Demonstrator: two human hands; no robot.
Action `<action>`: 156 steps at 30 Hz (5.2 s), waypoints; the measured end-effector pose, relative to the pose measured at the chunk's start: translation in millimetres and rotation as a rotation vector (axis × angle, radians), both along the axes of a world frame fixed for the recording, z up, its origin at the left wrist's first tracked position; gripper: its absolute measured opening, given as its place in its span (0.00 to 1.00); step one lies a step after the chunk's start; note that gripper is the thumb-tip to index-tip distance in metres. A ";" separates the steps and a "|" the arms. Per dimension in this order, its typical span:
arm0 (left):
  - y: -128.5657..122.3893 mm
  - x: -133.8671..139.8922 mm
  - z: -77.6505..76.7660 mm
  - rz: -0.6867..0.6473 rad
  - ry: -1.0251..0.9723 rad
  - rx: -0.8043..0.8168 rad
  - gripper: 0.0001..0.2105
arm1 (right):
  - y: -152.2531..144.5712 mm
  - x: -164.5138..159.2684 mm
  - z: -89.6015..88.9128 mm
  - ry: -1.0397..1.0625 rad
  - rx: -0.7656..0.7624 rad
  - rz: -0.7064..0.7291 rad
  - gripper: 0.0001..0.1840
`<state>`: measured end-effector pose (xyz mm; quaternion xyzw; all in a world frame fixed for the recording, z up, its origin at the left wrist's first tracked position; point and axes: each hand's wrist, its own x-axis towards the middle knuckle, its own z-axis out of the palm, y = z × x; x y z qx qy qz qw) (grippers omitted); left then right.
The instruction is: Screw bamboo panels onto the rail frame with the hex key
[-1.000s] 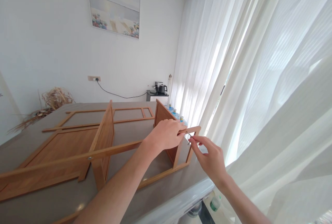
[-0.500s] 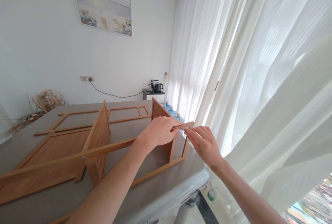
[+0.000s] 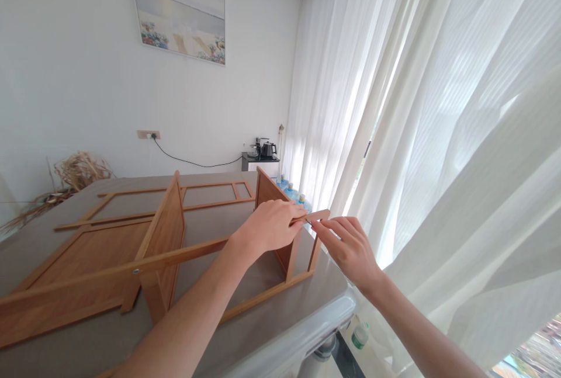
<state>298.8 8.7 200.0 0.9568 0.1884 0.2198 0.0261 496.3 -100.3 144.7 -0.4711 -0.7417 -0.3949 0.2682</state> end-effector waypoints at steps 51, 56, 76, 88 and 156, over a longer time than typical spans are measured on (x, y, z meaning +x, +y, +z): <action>1.8 -4.4 1.2 0.005 -0.020 -0.136 0.19 | 0.0 -8.6 9.6 0.082 -0.142 0.028 0.06; 2.1 -4.0 1.6 0.011 -0.012 -0.141 0.19 | -3.3 -7.3 15.4 -0.032 -0.119 0.011 0.09; 4.0 -2.7 -2.2 0.010 -0.018 -0.139 0.19 | 0.9 -14.1 17.9 0.561 -0.487 -0.041 0.13; -0.6 -3.6 3.5 0.038 -0.010 -0.144 0.18 | -3.0 -36.3 -8.0 1.042 -0.470 0.042 0.17; 1.7 -1.3 0.2 0.041 -0.011 -0.099 0.15 | 4.9 -11.0 -1.4 0.099 -0.112 -0.059 0.10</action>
